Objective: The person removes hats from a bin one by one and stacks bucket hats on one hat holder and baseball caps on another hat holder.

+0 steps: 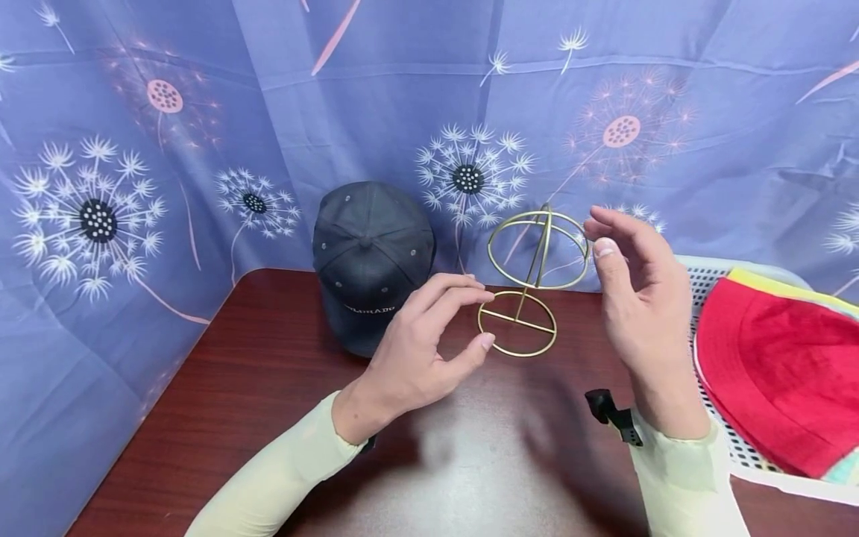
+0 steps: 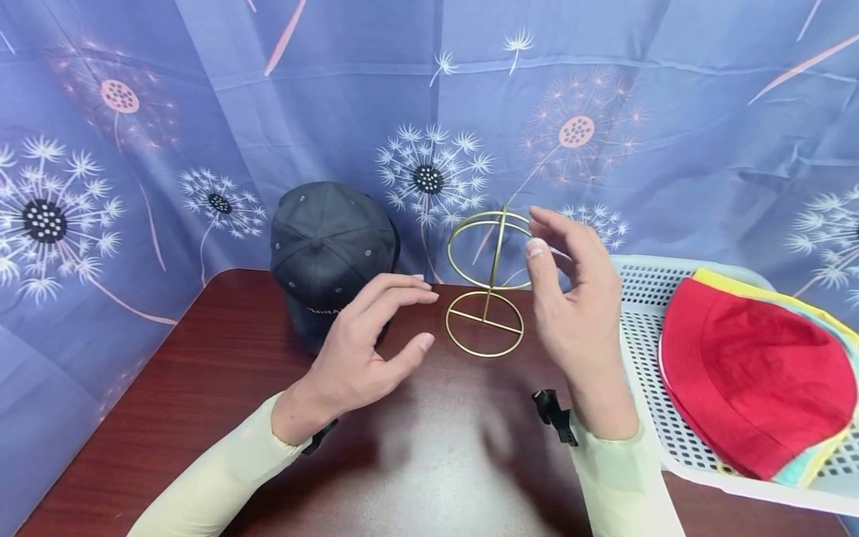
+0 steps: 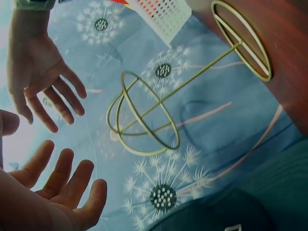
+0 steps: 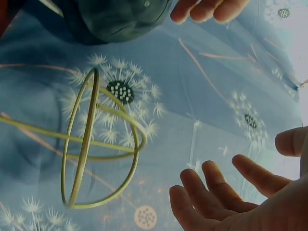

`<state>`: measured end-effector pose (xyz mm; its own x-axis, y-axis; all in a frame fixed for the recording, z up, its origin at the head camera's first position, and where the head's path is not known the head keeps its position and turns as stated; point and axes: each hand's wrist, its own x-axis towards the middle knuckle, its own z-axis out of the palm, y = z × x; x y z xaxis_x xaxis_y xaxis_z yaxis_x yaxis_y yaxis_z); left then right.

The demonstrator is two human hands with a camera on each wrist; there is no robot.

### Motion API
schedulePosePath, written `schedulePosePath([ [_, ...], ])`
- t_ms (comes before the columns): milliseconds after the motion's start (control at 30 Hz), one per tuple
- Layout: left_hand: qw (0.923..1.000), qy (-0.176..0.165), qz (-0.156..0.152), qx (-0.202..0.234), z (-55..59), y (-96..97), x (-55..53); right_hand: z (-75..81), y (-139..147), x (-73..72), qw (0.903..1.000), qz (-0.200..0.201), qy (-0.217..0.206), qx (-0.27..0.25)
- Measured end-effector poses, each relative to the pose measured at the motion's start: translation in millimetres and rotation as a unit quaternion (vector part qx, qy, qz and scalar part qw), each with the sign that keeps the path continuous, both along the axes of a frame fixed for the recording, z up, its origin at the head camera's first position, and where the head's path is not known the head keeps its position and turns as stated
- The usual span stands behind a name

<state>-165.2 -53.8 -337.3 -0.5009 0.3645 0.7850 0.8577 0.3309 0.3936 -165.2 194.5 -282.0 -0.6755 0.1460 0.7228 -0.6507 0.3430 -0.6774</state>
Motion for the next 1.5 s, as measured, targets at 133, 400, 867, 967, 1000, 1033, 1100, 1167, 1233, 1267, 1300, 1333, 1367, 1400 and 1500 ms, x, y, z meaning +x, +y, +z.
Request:
schedulePosePath([
  [133,0.9996,0.017,0.003,-0.022,-5.9,7.7,1.4,0.3,6.9,0.9,0.9993,-0.014,-0.032,-0.015],
  [400,0.9979,0.039,-0.004,-0.052,-14.8,29.3,4.4,2.3,30.7,-0.3,0.9955,-0.066,-0.067,-0.009],
  [867,0.9934,0.037,-0.012,-0.108,-35.1,58.4,13.7,0.6,70.3,2.4,0.9852,-0.13,-0.11,-0.019],
  [967,0.9924,0.037,-0.016,-0.116,-36.0,64.0,15.2,1.8,77.9,1.9,0.9844,-0.136,-0.107,-0.032],
  [1000,0.9922,0.036,-0.018,-0.117,-36.1,65.9,15.6,2.3,80.3,1.6,0.9839,-0.139,-0.106,-0.038],
  [1033,0.9921,0.036,-0.022,-0.118,-36.1,67.7,16.0,2.6,82.8,1.2,0.9834,-0.142,-0.105,-0.042],
  [1100,0.9917,0.037,-0.028,-0.12,-36.7,71.4,16.7,2.7,87.4,0.8,0.9823,-0.152,-0.101,-0.042],
  [1167,0.9914,0.037,-0.033,-0.121,-37.8,74.8,17.5,1.7,90.9,0.5,0.9798,-0.169,-0.102,-0.029],
  [1233,0.9914,0.04,-0.036,-0.12,-39.0,77.5,18.0,0.3,94.0,0.9,0.9773,-0.18,-0.11,-0.02],
  [1267,0.9914,0.041,-0.036,-0.119,-39.6,78.8,18.3,-0.4,95.4,1.3,0.9759,-0.184,-0.115,-0.015],
  [1300,0.9914,0.042,-0.037,-0.118,-40.1,79.8,18.3,-0.9,96.7,1.7,0.9747,-0.189,-0.119,-0.009],
  [1333,0.9914,0.044,-0.038,-0.117,-40.6,80.9,18.3,-1.2,98.1,2.2,0.9734,-0.193,-0.123,-0.005],
  [1367,0.9913,0.045,-0.038,-0.117,-41.0,81.9,18.4,-1.2,99.5,2.8,0.9725,-0.195,-0.126,-0.004],
  [1400,0.9911,0.047,-0.038,-0.119,-41.4,83.0,18.4,-0.8,100.9,3.4,0.9716,-0.198,-0.13,-0.004],
  [1500,0.9904,0.049,-0.036,-0.124,-42.6,86.7,19.1,0.5,105.7,4.7,0.9688,-0.205,-0.14,-0.007],
])
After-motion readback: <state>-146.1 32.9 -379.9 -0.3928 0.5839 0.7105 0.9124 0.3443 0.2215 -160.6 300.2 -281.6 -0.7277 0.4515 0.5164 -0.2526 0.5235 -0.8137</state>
